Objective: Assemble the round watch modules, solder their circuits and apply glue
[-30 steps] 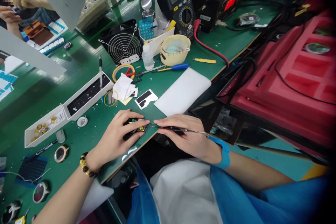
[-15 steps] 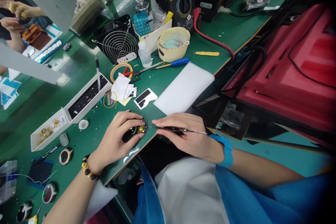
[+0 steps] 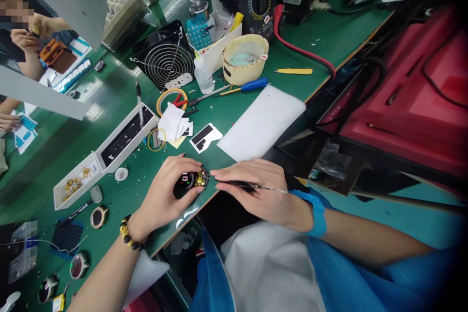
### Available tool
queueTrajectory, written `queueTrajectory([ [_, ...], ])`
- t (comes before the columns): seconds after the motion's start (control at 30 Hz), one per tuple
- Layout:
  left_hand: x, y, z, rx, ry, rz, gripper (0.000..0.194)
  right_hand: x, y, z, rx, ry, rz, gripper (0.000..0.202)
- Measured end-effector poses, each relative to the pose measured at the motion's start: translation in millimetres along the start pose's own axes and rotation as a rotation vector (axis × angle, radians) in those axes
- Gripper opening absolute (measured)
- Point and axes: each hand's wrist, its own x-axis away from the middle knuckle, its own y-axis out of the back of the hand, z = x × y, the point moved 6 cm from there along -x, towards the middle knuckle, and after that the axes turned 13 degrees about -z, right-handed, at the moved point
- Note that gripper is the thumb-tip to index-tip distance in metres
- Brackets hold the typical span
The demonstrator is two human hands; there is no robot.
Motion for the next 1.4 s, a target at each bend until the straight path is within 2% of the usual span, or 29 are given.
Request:
queueTrajectory([
  [0.1, 0, -0.2, 0, -0.013, -0.004, 0.009, 0.038, 0, -3, 1, -0.015, -0.016, 0.005, 0.016],
  [0.23, -1, 0.1, -1, -0.035, -0.021, 0.013, 0.034, -2, -7, 5, -0.067, -0.004, 0.026, 0.012],
  [0.57, 1, -0.7, -3, -0.084, -0.059, 0.046, 0.039, -4, 4, 0, -0.051, -0.036, 0.005, 0.016],
  [1.03, 2, 1.2, -1, -0.037, -0.035, 0.004, 0.03, -6, 1, 0, -0.064, -0.049, -0.012, 0.014],
  [1.4, 0, 2.6, -3, -0.016, -0.02, -0.025, 0.032, -5, -2, 4, -0.012, 0.005, -0.057, 0.014],
])
